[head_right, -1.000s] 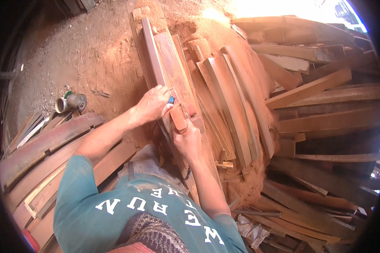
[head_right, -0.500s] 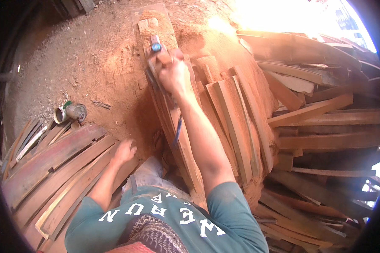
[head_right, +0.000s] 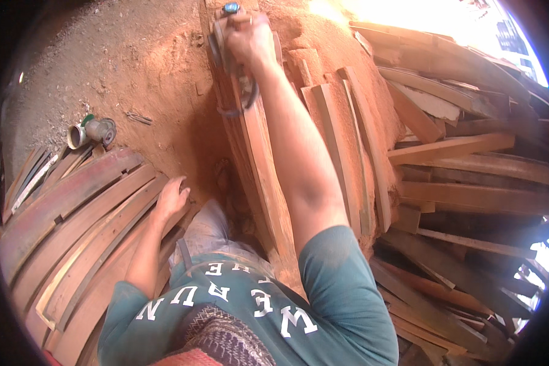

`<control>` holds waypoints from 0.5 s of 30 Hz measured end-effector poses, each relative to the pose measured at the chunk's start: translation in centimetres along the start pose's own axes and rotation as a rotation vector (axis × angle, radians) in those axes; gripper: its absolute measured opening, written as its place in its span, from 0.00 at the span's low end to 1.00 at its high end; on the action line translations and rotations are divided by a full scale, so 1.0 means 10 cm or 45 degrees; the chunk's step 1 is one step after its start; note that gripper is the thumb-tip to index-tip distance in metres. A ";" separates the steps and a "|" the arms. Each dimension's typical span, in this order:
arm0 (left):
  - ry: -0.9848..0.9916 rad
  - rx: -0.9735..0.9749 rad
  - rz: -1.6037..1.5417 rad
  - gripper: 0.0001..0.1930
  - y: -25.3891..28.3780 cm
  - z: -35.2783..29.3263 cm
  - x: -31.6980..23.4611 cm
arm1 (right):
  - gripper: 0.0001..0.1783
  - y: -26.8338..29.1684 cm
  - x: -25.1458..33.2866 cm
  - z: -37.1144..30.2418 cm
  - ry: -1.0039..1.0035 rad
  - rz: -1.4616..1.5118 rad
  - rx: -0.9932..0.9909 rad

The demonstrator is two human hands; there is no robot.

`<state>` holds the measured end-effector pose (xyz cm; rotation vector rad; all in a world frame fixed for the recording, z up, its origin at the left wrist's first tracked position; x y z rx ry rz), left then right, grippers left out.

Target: The person uses a power plane to smooth a wooden board, checks the edges with a try square, and marks lines with a marking gauge and a pencil.

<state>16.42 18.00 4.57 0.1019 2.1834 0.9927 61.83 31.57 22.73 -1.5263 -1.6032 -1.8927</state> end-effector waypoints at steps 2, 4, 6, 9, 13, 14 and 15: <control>-0.003 0.002 -0.010 0.24 0.07 0.05 -0.37 | 0.10 0.03 -0.12 -0.62 0.155 -0.069 -0.098; -0.043 0.002 -0.016 0.24 0.06 0.00 -0.71 | 0.15 0.17 -0.15 -1.60 0.183 -0.032 -0.083; -0.090 0.010 -0.019 0.24 0.00 -0.15 -0.98 | 0.27 0.20 -0.46 -2.48 0.122 0.047 -0.006; -0.174 0.129 0.025 0.24 -0.29 -0.46 -1.28 | 0.11 0.37 -0.89 -4.00 -0.031 0.035 -0.020; -0.296 0.406 0.151 0.24 -0.77 -0.98 -1.56 | 0.18 0.71 -0.97 -5.66 -0.283 0.070 -0.054; -0.349 0.481 0.141 0.23 -0.84 -1.12 -1.65 | 0.18 0.72 -1.05 -5.95 -0.336 0.080 -0.044; -0.398 0.554 0.130 0.23 -0.90 -1.27 -1.73 | 0.18 0.71 -1.17 -6.21 -0.388 0.092 -0.027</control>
Point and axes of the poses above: each hand's wrist, its own z-axis towards the middle knuckle, its own y-axis out of the back of the hand, x = y × z, the point moved 5 cm from there along z, towards the middle knuckle, and after that the axes turned 2 degrees about y, right-handed, at the moved point
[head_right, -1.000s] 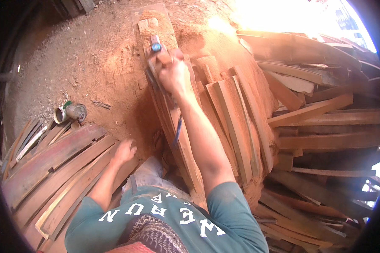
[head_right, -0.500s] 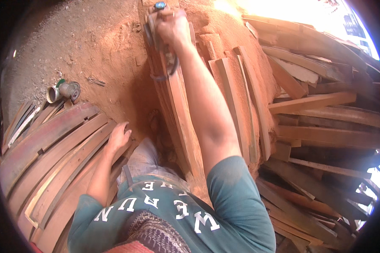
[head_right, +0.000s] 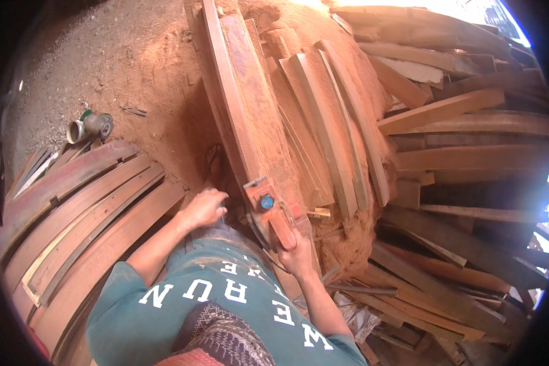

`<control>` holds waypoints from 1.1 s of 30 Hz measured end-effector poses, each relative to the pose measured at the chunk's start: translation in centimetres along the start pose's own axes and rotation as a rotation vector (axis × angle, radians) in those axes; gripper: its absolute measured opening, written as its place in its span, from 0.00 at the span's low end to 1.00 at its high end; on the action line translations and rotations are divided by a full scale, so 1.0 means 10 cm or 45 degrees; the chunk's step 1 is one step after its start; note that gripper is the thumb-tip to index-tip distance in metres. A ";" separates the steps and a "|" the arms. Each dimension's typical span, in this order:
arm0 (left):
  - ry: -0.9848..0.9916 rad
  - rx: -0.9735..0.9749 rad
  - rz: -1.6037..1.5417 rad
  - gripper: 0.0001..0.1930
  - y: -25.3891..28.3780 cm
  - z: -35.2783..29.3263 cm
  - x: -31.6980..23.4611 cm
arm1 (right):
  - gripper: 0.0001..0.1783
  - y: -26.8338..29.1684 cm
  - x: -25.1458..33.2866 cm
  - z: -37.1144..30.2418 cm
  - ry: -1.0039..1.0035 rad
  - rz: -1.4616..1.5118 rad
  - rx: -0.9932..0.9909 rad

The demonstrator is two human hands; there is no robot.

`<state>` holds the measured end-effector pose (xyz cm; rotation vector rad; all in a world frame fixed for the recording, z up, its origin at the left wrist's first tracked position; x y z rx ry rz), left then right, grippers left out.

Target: The person uses a power plane to smooth a wooden board, checks the edges with a try square, and marks lines with a marking gauge and a pencil.

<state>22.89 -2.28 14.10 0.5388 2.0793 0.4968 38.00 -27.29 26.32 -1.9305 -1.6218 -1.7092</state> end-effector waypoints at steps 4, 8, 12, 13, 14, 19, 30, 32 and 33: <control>-0.100 0.437 0.016 0.27 -0.23 -0.15 -0.56 | 0.18 -0.06 0.00 0.18 -0.061 -0.042 0.041; -0.386 0.463 -0.155 0.26 -0.10 -0.16 -0.99 | 0.15 -0.21 0.59 1.26 0.196 0.013 -0.084; -0.575 0.425 -0.210 0.29 0.05 0.02 -1.17 | 0.12 -0.40 1.20 2.59 0.385 -0.065 -0.093; -0.604 0.434 -0.179 0.30 0.12 0.08 -1.17 | 0.12 -0.45 1.35 2.93 0.382 -0.082 -0.091; -0.588 0.357 -0.095 0.32 0.20 0.14 -1.14 | 0.12 -0.47 1.58 3.23 0.440 -0.071 -0.105; -0.459 0.117 0.242 0.41 0.47 0.36 -0.81 | 0.13 -0.71 2.41 4.57 0.514 -0.139 -0.095; -0.554 0.142 0.296 0.37 0.47 0.52 -0.44 | 0.14 -1.15 3.56 7.06 0.327 0.115 -0.041; -0.604 0.102 0.134 0.36 0.51 0.54 -0.42 | 0.13 -1.19 3.50 6.86 0.412 0.146 -0.041; -0.632 0.079 0.055 0.35 0.53 0.57 -0.40 | 0.12 -1.19 3.45 6.71 0.458 0.159 -0.044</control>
Point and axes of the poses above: each hand's wrist, its own z-axis towards the middle knuckle, its own y-axis out of the back of the hand, x = y × z, the point moved 5 cm from there along z, towards the middle knuckle, and after that the axes turned 2 degrees about y, right-handed, at the moved point
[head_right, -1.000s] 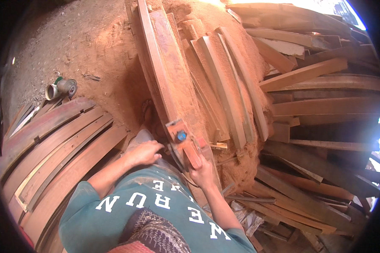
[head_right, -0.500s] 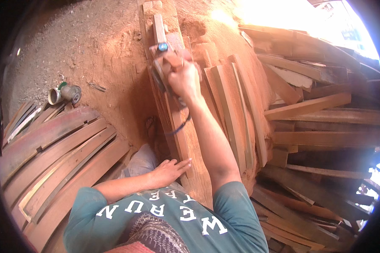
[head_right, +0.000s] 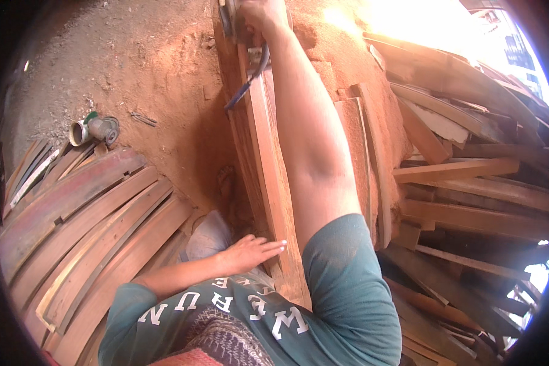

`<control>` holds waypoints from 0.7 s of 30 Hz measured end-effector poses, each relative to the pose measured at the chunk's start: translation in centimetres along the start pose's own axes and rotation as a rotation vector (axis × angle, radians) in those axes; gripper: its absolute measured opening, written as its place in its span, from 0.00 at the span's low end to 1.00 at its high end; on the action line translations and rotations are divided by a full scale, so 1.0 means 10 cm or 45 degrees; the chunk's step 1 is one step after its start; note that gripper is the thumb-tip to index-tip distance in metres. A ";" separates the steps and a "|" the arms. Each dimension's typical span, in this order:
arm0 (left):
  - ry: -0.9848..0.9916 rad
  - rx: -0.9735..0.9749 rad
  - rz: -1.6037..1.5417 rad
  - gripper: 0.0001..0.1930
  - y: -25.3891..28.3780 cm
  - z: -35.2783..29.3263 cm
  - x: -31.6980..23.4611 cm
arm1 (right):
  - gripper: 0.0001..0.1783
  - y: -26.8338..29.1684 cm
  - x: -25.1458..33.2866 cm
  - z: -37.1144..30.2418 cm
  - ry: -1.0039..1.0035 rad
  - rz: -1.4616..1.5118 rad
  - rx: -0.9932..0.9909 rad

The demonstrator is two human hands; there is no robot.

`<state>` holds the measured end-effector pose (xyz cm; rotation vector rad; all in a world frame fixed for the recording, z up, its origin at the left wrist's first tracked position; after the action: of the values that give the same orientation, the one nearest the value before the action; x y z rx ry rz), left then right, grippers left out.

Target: The person uses a power plane to smooth a wooden board, checks the edges with a try square, and marks lines with a marking gauge and a pencil.

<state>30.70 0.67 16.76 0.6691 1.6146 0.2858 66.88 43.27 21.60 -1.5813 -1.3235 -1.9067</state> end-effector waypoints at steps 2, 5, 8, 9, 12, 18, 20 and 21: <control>0.041 -0.206 -0.032 0.32 0.19 0.05 0.07 | 0.10 0.09 0.05 -0.52 -0.079 -0.138 0.133; 0.157 -0.599 0.018 0.25 0.83 0.04 0.13 | 0.09 0.34 0.09 -1.50 -0.016 -0.232 0.132; 0.230 -0.931 -0.010 0.14 1.24 -0.02 0.06 | 0.32 0.60 -0.12 -2.79 0.207 -0.276 0.113; 0.223 -0.931 -0.022 0.13 1.23 -0.05 -0.05 | 0.33 0.72 -0.18 -3.27 0.116 -0.238 0.194; 0.136 -0.822 -0.086 0.11 1.02 -0.11 -0.39 | 0.19 1.10 -0.67 -4.90 -0.030 -0.383 0.122; 0.014 0.142 -0.300 0.15 -0.16 -0.30 -0.98 | 0.17 1.62 -0.69 -7.02 -0.496 -0.159 0.104; 0.012 0.227 -0.349 0.16 -0.43 -0.30 -1.04 | 0.13 1.61 -0.64 -7.08 -0.496 -0.196 0.077; -0.001 0.239 -0.338 0.16 -0.52 -0.30 -1.04 | 0.13 1.58 -0.63 -6.98 -0.496 -0.171 0.050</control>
<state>26.78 -8.84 22.99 0.5867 1.7207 -0.0608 39.49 -22.98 26.22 -1.9585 -1.6467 -1.6870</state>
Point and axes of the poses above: each hand's wrist, its own z-axis towards the middle knuckle, its own y-axis out of the back of the hand, x = y × z, the point moved 5 cm from there along z, towards the middle knuckle, and after that the axes turned 2 degrees about y, right-handed, at the moved point
